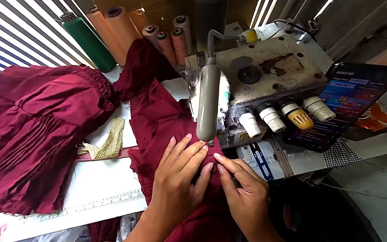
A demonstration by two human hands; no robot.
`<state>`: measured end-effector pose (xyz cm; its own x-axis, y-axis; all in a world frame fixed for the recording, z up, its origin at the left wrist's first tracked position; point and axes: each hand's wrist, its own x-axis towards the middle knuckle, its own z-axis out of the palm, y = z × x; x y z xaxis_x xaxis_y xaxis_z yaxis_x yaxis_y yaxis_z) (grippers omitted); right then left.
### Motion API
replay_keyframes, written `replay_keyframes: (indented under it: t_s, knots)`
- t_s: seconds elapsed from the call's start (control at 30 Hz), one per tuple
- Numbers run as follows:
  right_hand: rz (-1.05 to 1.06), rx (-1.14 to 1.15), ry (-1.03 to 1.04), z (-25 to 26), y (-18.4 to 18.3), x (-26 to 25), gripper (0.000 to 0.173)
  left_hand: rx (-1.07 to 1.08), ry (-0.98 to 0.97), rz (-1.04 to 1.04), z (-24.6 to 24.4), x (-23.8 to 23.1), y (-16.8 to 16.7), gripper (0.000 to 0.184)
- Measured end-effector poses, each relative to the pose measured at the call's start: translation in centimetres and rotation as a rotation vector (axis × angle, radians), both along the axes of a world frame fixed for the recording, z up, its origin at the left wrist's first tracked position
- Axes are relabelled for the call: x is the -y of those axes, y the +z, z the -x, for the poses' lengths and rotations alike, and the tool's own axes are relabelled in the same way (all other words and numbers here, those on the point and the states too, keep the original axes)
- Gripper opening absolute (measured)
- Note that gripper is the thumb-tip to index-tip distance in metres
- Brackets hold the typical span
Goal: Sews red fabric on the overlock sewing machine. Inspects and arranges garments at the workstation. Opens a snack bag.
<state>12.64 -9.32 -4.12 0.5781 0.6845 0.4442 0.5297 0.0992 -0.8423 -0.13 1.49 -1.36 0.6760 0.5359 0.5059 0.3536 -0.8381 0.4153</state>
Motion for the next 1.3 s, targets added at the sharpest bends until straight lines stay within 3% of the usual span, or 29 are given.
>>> replay_keyframes:
  t_s: [0.47,0.57,0.63,0.7,0.77,0.87,0.93,1.07,1.17,1.3]
  knots:
    - [0.041,0.115,-0.052,-0.1,0.4,-0.8,0.025,0.05,-0.076,0.047,0.0,-3.1,-0.2,0.027]
    - [0.062,0.135,-0.01,-0.4,-0.8,0.9,0.031,0.151,0.038,-0.003,1.4,1.1,-0.2,0.022]
    - [0.105,0.107,-0.006,-0.2,-1.4,2.5,0.038,0.198,0.1,0.132,2.6,5.9,-0.9,0.015]
    - [0.148,0.066,0.005,0.6,-1.4,3.8,0.044,0.096,0.122,0.333,2.7,9.8,-2.9,0.036]
    - [0.13,0.022,0.066,1.5,-0.6,4.5,0.043,-0.035,0.205,0.362,2.2,11.7,-5.4,0.057]
    - [0.089,-0.02,0.192,1.6,1.2,4.8,0.028,0.067,0.219,0.286,2.4,11.4,-6.1,0.033]
    - [0.115,0.007,0.288,0.7,2.3,4.9,0.03,0.115,0.159,0.366,3.4,10.9,-4.9,0.019]
    - [0.376,0.448,0.405,-1.7,4.2,4.2,0.032,0.055,0.104,0.594,6.5,11.6,-1.9,0.018]
    - [0.423,0.67,0.461,-2.3,6.2,2.4,0.023,-0.039,0.237,0.275,7.4,11.6,0.8,0.021]
    - [0.263,0.748,0.472,-2.6,8.6,0.1,0.017,-0.063,0.407,-0.062,6.9,10.4,5.7,0.02]
